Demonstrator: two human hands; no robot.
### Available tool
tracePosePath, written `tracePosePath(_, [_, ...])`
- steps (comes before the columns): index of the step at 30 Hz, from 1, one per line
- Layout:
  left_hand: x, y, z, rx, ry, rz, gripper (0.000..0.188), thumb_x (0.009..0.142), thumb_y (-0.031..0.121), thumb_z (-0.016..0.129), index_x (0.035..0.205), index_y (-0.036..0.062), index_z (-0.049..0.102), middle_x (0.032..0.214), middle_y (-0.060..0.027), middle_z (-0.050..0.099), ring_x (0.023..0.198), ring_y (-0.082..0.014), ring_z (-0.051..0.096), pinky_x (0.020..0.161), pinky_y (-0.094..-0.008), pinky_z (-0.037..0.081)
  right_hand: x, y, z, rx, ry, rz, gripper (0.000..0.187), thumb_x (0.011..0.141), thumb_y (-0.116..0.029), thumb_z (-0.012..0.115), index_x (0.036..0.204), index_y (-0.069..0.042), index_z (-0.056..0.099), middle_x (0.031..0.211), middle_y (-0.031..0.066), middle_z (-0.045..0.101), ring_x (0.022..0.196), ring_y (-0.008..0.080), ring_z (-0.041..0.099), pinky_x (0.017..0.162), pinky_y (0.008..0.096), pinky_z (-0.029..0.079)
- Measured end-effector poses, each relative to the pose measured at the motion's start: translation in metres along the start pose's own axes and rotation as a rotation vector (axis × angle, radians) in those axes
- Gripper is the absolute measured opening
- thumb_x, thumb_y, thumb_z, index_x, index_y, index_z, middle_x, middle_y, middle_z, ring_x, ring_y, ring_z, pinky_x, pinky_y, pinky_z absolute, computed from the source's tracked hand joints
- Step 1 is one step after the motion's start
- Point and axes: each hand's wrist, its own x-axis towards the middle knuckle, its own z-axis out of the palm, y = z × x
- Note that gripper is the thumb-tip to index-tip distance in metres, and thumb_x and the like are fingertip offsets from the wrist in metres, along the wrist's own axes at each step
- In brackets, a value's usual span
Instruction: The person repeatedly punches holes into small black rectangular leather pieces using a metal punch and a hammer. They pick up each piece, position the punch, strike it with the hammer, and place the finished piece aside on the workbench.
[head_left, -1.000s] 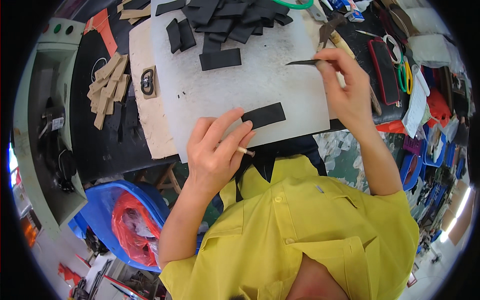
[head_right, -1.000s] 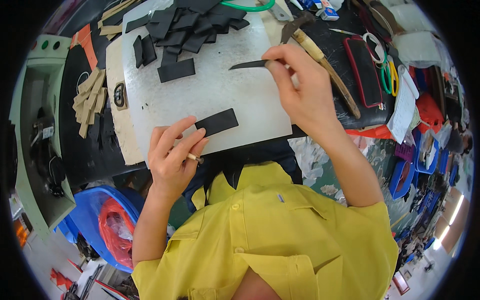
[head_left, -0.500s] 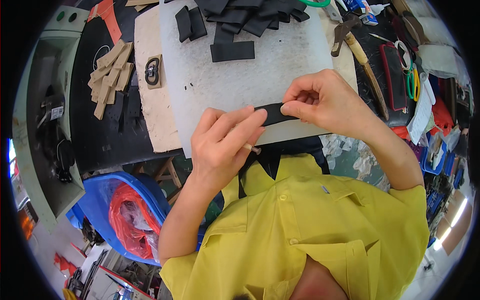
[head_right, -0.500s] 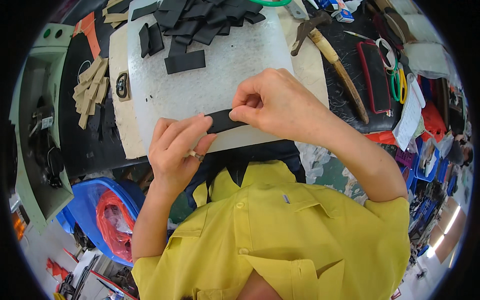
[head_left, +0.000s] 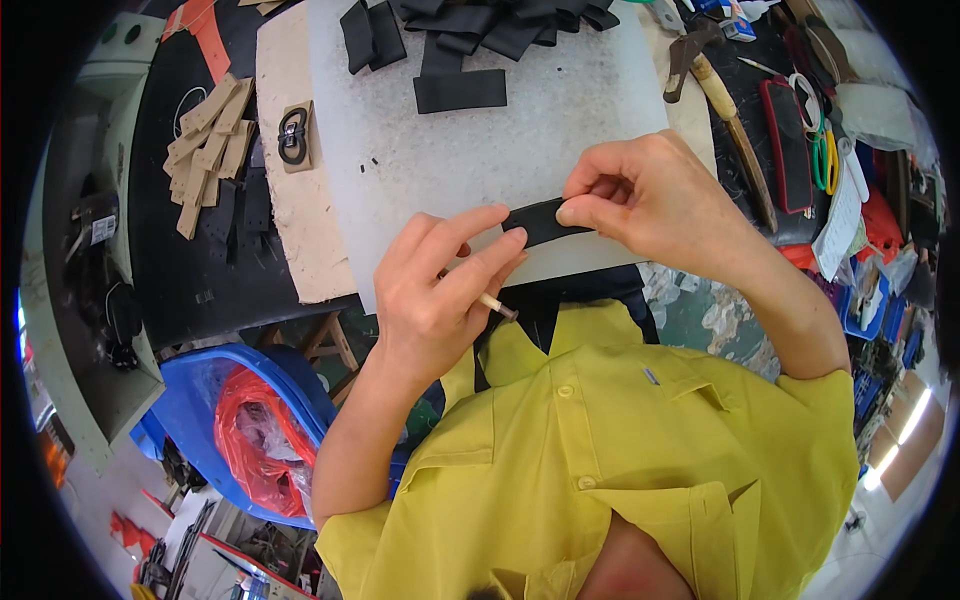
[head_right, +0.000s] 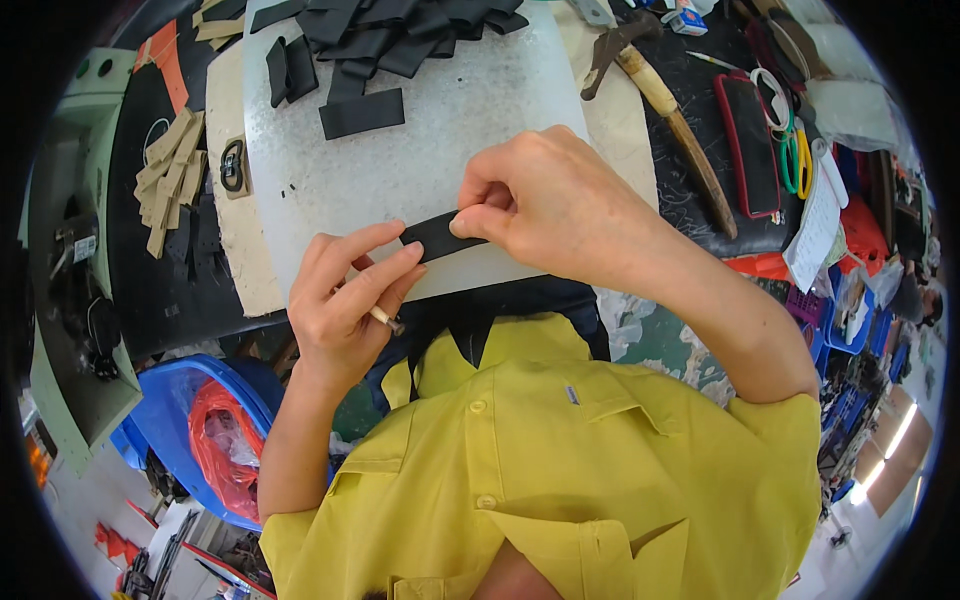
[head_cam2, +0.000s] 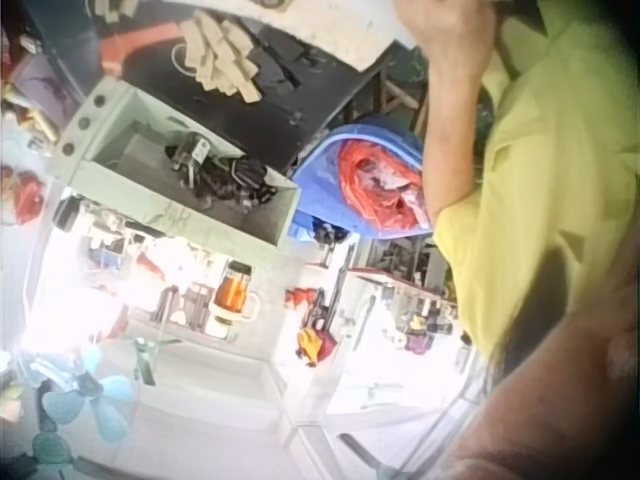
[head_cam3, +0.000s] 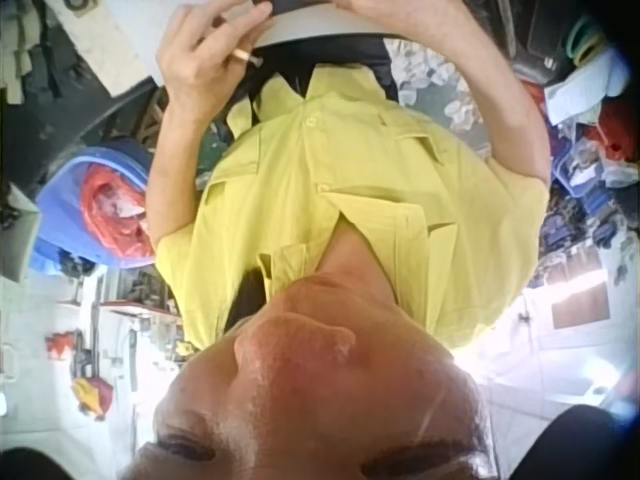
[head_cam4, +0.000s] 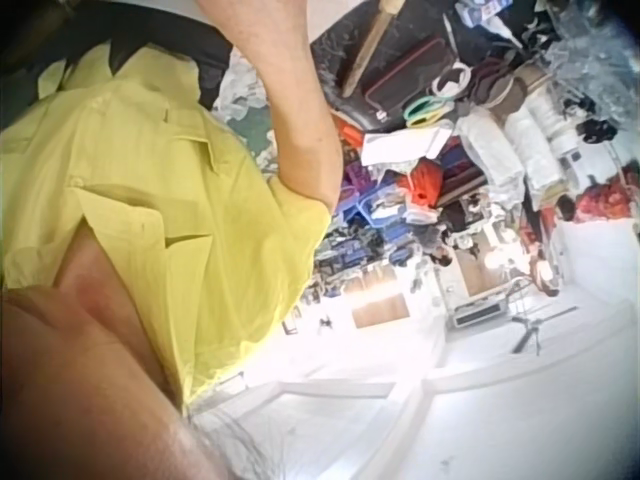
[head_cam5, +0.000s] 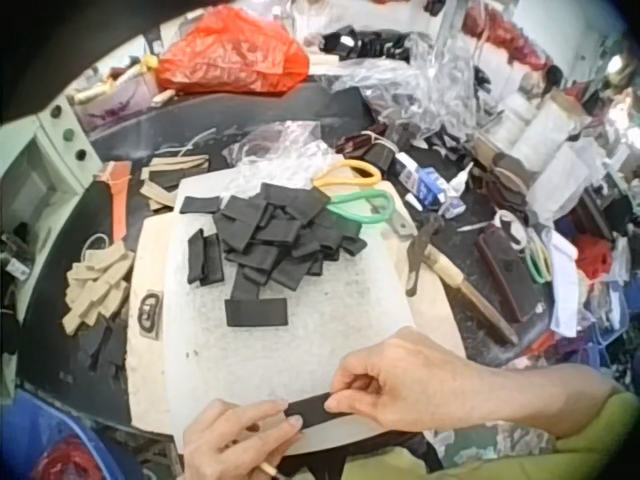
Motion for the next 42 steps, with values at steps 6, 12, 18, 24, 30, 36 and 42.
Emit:
tracePosePath(6, [0.003, 0.004, -0.002, 0.032, -0.026, -0.004, 0.028, 0.068, -0.003, 0.081, 0.092, 0.0087, 0.075, 0.103, -0.0061, 0.07, 0.07, -0.0194, 0.056, 0.059, -0.0289, 0.047, -0.002, 0.009, -0.017, -0.454, 0.388, -0.284, 0.028, 0.073, -0.024, 0.083, 0.087, -0.006, 0.066, 0.085, 0.0085, 0.068, 0.077, 0.0278, 0.066, 0.069, 0.0344, 0.053])
tracePosePath(12, [0.005, 0.006, -0.001, 0.048, -0.038, -0.008, 0.026, 0.069, -0.001, 0.081, 0.092, 0.0085, 0.075, 0.103, -0.0058, 0.07, 0.073, -0.0204, 0.057, 0.06, -0.0292, 0.048, -0.018, 0.029, 0.003, -0.244, 0.329, -0.659, 0.02, 0.073, -0.011, 0.081, 0.087, -0.005, 0.068, 0.095, 0.006, 0.069, 0.09, 0.026, 0.064, 0.075, 0.0351, 0.054])
tracePosePath(18, [0.006, 0.006, -0.004, 0.063, -0.052, 0.007, 0.025, 0.069, 0.0, 0.081, 0.092, 0.0082, 0.075, 0.103, -0.006, 0.07, 0.072, -0.0205, 0.057, 0.06, -0.0298, 0.048, -0.018, 0.045, 0.016, -0.352, 0.342, -0.744, 0.02, 0.073, -0.01, 0.079, 0.089, -0.005, 0.067, 0.101, 0.0058, 0.068, 0.093, 0.0256, 0.063, 0.078, 0.0369, 0.052])
tracePosePath(24, [0.019, 0.0, -0.011, 0.061, -0.139, 0.116, 0.025, 0.067, 0.001, 0.081, 0.09, 0.0069, 0.073, 0.101, -0.0067, 0.07, 0.069, -0.0211, 0.055, 0.058, -0.0301, 0.046, -0.018, 0.044, 0.017, -0.436, 0.338, -0.776, 0.018, 0.072, -0.006, 0.073, 0.087, -0.005, 0.064, 0.099, 0.0067, 0.065, 0.093, 0.026, 0.061, 0.08, 0.0372, 0.05])
tracePosePath(30, [0.025, 0.014, -0.03, -0.22, -0.139, -0.329, 0.012, 0.081, 0.01, 0.077, 0.09, 0.0052, 0.071, 0.092, -0.0033, 0.068, 0.069, -0.012, 0.053, 0.059, -0.029, 0.045, -0.021, 0.044, 0.019, -0.492, 0.339, -0.774, 0.019, 0.07, -0.002, 0.067, 0.089, -0.005, 0.062, 0.101, 0.0071, 0.065, 0.092, 0.0258, 0.06, 0.078, 0.0365, 0.049])
tracePosePath(36, [0.04, -0.003, -0.062, -1.234, 0.494, -0.862, 0.031, 0.104, 0.023, 0.052, 0.123, -0.0015, 0.054, 0.102, -0.0074, 0.061, 0.094, -0.0157, 0.058, 0.093, -0.0344, 0.051, -0.022, 0.049, 0.018, -0.495, 0.323, -0.771, 0.019, 0.07, -0.004, 0.066, 0.088, -0.005, 0.062, 0.103, 0.0063, 0.065, 0.093, 0.0249, 0.06, 0.078, 0.0358, 0.048])
tracePosePath(42, [0.049, 0.031, -0.017, -0.999, 0.148, -0.702, 0.032, 0.098, 0.01, 0.062, 0.126, -0.0043, 0.056, 0.097, -0.0125, 0.07, 0.089, -0.0213, 0.07, 0.083, -0.0346, 0.059, -0.022, 0.046, 0.021, -0.473, 0.358, -0.772, 0.017, 0.071, -0.005, 0.065, 0.088, -0.005, 0.062, 0.103, 0.0057, 0.065, 0.094, 0.0244, 0.06, 0.08, 0.0358, 0.048])
